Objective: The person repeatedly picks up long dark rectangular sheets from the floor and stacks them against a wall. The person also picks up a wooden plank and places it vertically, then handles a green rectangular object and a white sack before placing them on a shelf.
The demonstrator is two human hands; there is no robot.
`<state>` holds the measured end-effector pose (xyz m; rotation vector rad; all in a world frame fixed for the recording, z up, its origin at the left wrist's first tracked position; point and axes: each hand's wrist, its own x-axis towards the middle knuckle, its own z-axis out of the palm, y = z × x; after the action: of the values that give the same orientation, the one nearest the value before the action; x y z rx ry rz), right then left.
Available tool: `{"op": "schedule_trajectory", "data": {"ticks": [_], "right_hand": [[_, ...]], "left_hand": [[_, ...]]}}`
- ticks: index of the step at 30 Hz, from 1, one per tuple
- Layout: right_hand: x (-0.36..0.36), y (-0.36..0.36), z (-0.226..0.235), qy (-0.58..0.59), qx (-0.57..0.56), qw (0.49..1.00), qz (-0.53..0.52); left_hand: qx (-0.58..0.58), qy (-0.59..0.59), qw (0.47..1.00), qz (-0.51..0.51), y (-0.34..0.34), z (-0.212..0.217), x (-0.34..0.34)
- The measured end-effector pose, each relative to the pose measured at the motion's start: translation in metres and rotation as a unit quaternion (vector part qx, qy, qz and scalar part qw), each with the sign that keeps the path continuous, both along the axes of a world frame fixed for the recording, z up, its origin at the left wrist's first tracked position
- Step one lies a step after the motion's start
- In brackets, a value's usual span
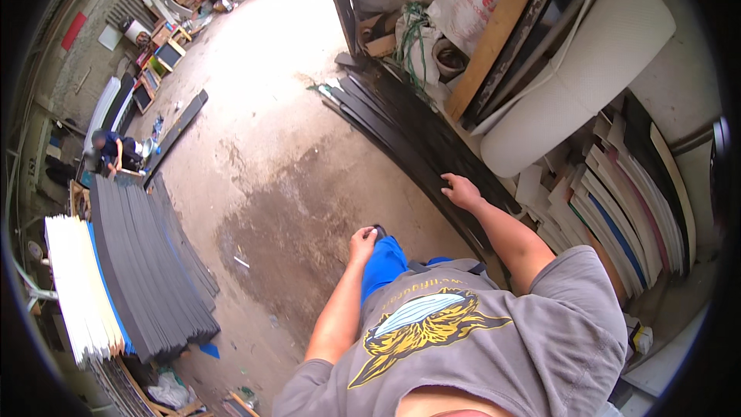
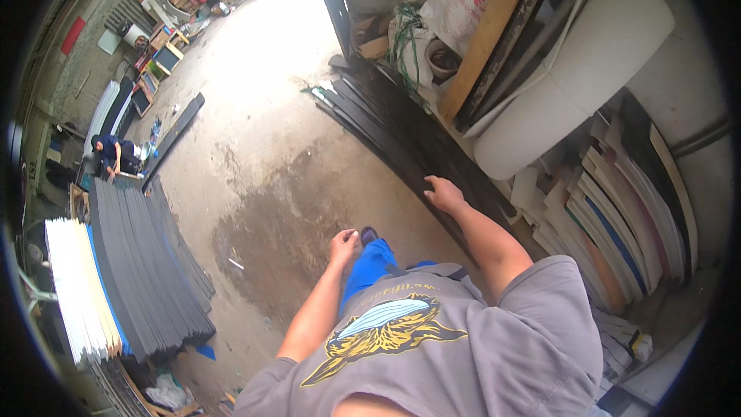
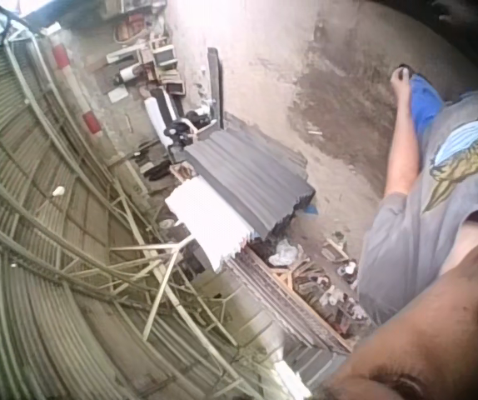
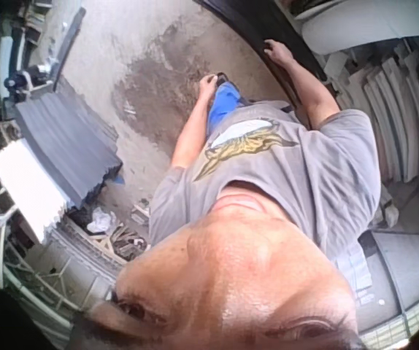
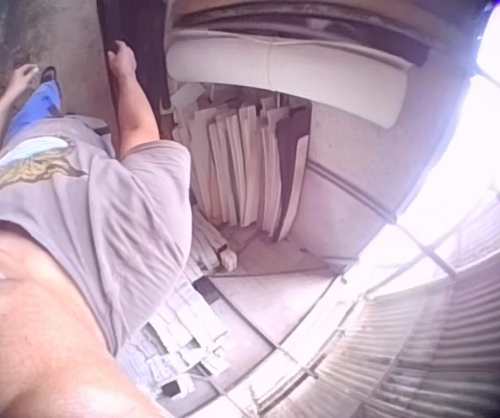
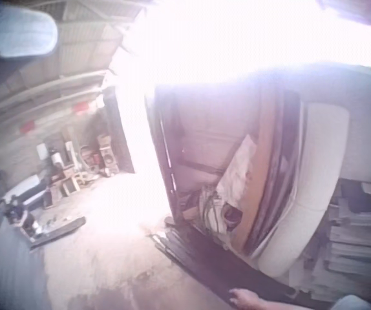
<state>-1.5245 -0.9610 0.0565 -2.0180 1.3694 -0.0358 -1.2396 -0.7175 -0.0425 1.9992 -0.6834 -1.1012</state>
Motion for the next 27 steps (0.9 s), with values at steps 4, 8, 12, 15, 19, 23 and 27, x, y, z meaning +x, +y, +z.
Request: {"op": "schedule_trajectory", "data": {"ticks": [4, 8, 12, 15, 19, 23, 27], "right_hand": [[0.011, -0.049, 0.009, 0.023, 0.008, 0.997, -0.066], [0.043, -0.086, 0.018, 0.002, 0.007, 0.993, -0.116], [0.053, -0.125, -0.003, -0.016, -0.024, 0.988, -0.151], [0.060, -0.170, -0.024, -0.017, -0.044, 0.987, -0.155], [0.101, -0.241, -0.004, -0.020, 0.008, 0.986, -0.168], [0.138, -0.307, -0.001, -0.044, 0.000, 0.987, -0.158], [0.185, -0.379, 0.011, -0.064, -0.035, 0.987, -0.140]], "left_hand": [[0.016, -0.032, 0.995, -0.092, -0.103, 0.035, 0.040], [-0.015, -0.057, 0.985, -0.161, -0.183, 0.038, 0.087], [-0.037, -0.079, 0.976, -0.201, -0.270, 0.059, 0.108], [-0.034, -0.053, 0.974, -0.218, -0.327, 0.060, 0.124], [-0.025, -0.048, 0.978, -0.201, -0.383, 0.056, 0.152], [-0.026, 0.019, 0.985, -0.171, -0.428, 0.038, 0.182], [-0.028, -0.006, 0.981, -0.194, -0.489, 0.029, 0.213]]}}
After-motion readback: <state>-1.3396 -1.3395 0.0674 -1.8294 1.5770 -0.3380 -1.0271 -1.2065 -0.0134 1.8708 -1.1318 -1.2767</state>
